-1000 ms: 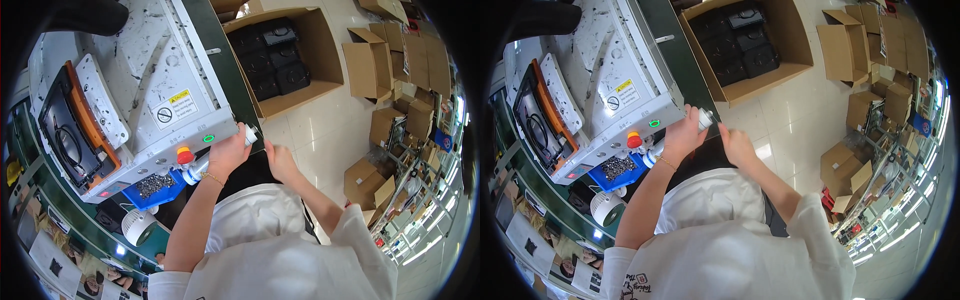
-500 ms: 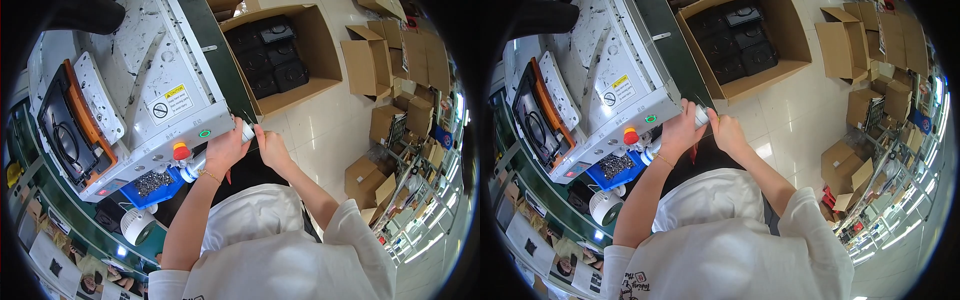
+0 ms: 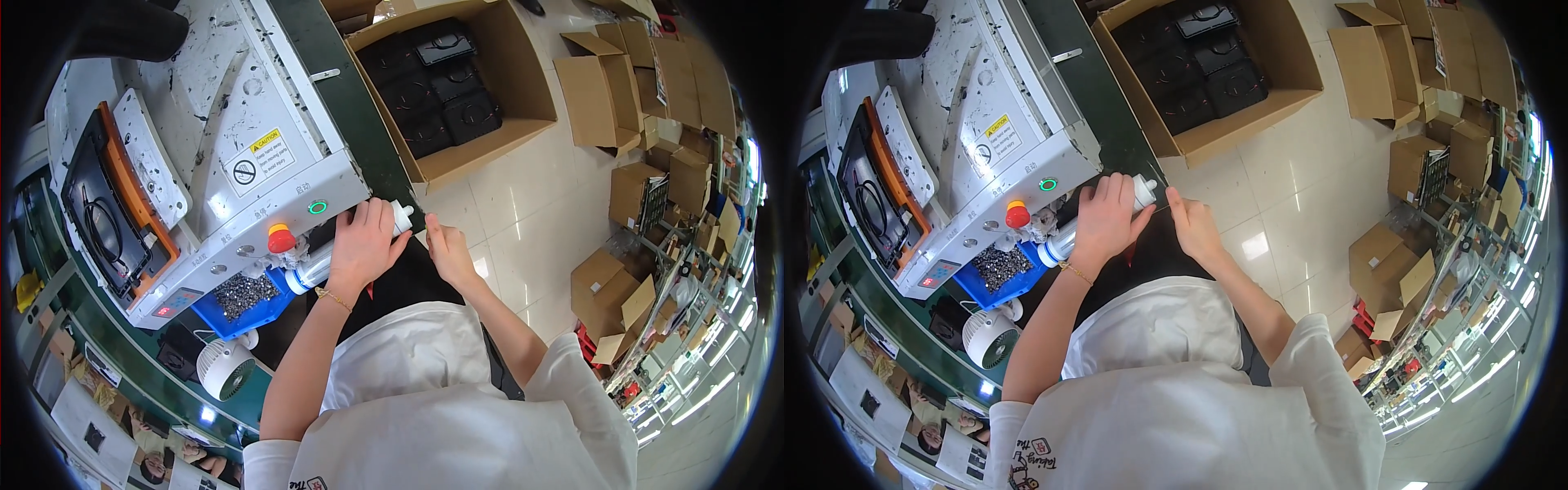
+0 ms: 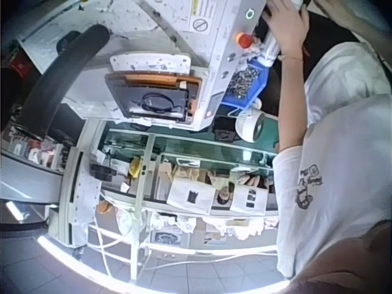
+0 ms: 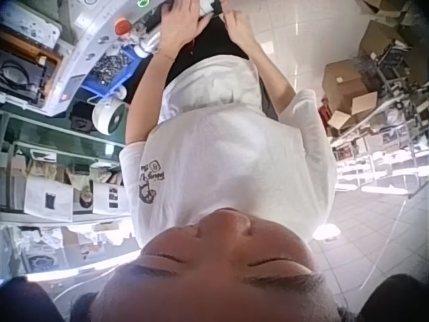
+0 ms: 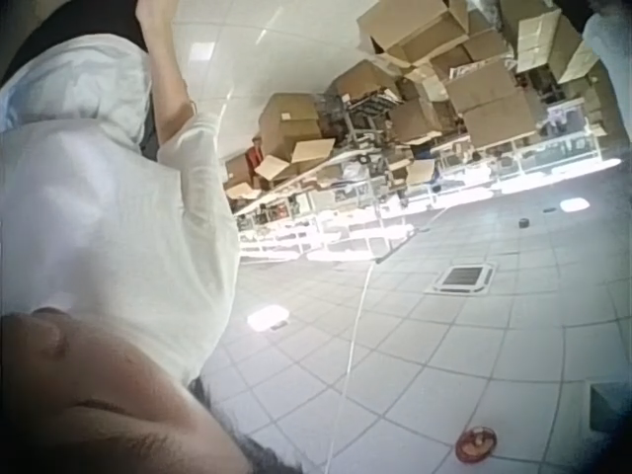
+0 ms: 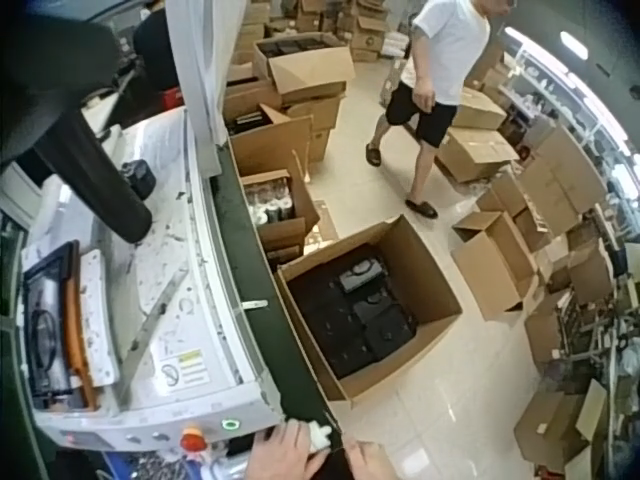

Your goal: Prepare and load a sealant tube into a dispensing machine in a workshop.

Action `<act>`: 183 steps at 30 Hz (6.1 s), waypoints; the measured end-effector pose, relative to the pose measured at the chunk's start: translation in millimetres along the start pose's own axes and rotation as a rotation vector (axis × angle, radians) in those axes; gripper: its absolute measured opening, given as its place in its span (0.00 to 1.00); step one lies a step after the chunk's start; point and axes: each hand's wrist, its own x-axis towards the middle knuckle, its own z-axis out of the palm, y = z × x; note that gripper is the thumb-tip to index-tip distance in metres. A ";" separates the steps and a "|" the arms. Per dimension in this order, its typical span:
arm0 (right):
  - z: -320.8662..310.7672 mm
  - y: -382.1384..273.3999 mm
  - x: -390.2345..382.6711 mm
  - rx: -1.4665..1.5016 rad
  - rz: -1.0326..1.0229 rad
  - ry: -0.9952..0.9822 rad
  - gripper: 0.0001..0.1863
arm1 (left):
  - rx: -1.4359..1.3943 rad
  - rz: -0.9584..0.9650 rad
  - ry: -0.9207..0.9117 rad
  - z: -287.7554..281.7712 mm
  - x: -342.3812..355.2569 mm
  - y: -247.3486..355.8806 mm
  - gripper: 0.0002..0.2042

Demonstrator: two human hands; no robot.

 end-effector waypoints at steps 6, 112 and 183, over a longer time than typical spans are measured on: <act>3.3 -10.5 -3.2 -0.087 -0.013 -0.001 0.38 | 0.006 -0.041 0.001 2.6 4.0 -6.8 0.24; 12.9 -7.6 8.6 0.086 0.055 0.018 0.38 | -0.117 0.140 -0.024 -4.4 12.0 -22.8 0.20; 21.8 -27.3 8.8 -0.038 -0.130 0.148 0.30 | -0.195 -0.048 -0.072 2.5 13.1 -22.0 0.25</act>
